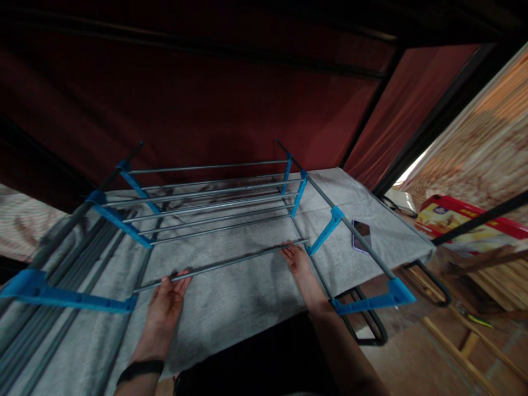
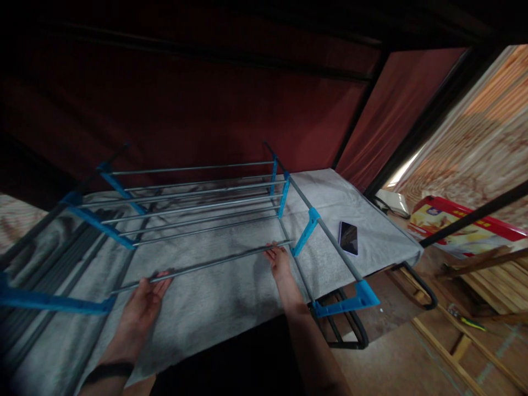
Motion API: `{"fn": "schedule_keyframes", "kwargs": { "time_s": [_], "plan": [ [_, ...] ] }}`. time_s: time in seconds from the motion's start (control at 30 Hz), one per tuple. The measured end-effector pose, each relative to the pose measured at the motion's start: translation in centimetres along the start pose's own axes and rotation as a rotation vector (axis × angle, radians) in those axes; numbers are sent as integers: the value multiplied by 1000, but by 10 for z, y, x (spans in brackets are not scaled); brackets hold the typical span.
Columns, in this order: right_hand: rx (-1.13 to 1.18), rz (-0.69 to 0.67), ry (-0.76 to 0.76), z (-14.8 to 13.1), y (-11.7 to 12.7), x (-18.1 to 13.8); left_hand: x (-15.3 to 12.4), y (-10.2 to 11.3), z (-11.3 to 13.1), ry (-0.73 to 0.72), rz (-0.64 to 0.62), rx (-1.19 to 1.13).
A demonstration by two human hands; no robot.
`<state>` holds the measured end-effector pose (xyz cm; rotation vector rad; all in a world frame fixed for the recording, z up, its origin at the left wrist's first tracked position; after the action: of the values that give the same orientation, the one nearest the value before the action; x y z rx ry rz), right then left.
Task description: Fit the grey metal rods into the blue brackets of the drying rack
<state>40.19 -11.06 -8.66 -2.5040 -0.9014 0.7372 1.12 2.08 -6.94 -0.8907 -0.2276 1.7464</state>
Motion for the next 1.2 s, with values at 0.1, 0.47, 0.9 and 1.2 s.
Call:
{"fn": "schedule_keyframes", "kwargs": {
  "time_s": [0.1,0.47,0.9,1.2],
  "plan": [
    [-14,-5,-6,3,5,6,0,-1,-1,4,13,5],
    [-43,7,-87,2,12,11,9,0,-2,115,76,-34],
    [-116,13,-55,5,14,15,5,2,-10,50,71,-91],
    [-135,-10,-60,5,18,11,-4,5,-15,47,-11,-188]
  ]
}}
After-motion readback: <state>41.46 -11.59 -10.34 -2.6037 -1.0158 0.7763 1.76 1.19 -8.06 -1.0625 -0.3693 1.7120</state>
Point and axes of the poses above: each hand's wrist, its own x-axis towards the middle knuckle, its own y-axis out of the back of the hand, z = x × y, the point moved 4 cm from there along x, towards the middle knuckle, and after that the axes turned 8 degrees about -x, right-handed, at the moved point
